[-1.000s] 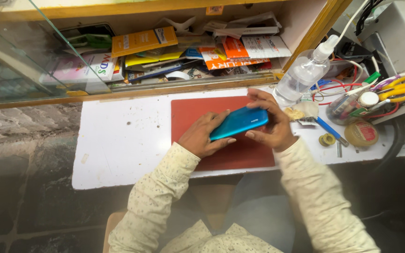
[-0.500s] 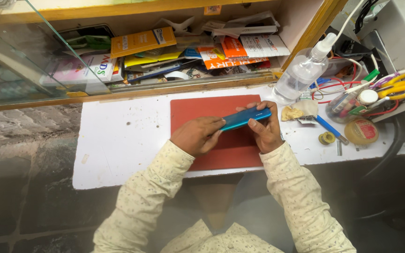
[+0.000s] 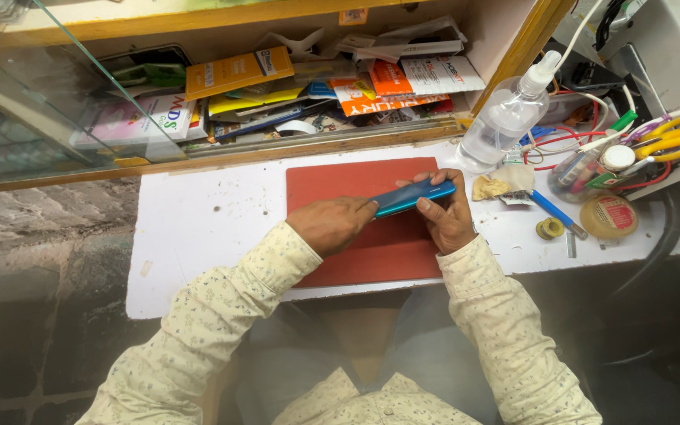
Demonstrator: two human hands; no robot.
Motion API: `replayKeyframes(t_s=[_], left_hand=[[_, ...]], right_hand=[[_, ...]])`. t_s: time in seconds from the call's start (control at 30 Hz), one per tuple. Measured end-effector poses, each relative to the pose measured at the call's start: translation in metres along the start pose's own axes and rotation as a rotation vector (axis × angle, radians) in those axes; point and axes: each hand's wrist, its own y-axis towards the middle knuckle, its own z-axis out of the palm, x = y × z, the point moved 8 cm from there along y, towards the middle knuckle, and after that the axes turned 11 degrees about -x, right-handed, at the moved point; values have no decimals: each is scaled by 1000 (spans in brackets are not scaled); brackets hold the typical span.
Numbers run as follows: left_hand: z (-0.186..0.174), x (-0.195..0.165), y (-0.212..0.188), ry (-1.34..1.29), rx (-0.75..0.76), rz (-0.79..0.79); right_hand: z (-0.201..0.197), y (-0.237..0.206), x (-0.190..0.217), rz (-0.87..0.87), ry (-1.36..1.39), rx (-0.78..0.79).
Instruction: The person removes the back cover of a blue smartphone, then uses a screwdriver to unscrew and detach internal components. The person also uses a small brush to clean the interior of the phone.
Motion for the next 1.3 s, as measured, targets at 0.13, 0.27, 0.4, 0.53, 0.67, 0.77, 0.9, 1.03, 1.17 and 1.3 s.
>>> replayKeyframes(t_s=[0.13,0.27,0.4,0.53,0.67,0.77,0.9,1.03,1.17,1.3], left_hand=[[6,1,1,34,30,11],[1,0,1,43,-20,51],[2,2,5,17,14,59],[0,1,7,52,5,36],[0,-3,7,59,-1,-31],[-2,-6,7,57,-16,-61],[1,-6,9,55,5,-94],[6,-7,10,109,38,-109],[12,-14,22,97,23,-79],[15,-14,34,102,6,-60]], right_hand=[[-1,0,0,5,-9,-9],[-1,-1,-1,10,-21,-23],[-1,-1,-1,4,-32,-27],[-2,-2,-2,-1,-29,-35],[-1,-3,-1,-27,-42,-28],[-1,-4,-1,-43,-65,-22],[0,-4,0,-46,-74,-29],[3,-6,1,-59,-109,-23],[6,-7,3,-96,-127,-11],[5,-5,2,-92,-132,-19]])
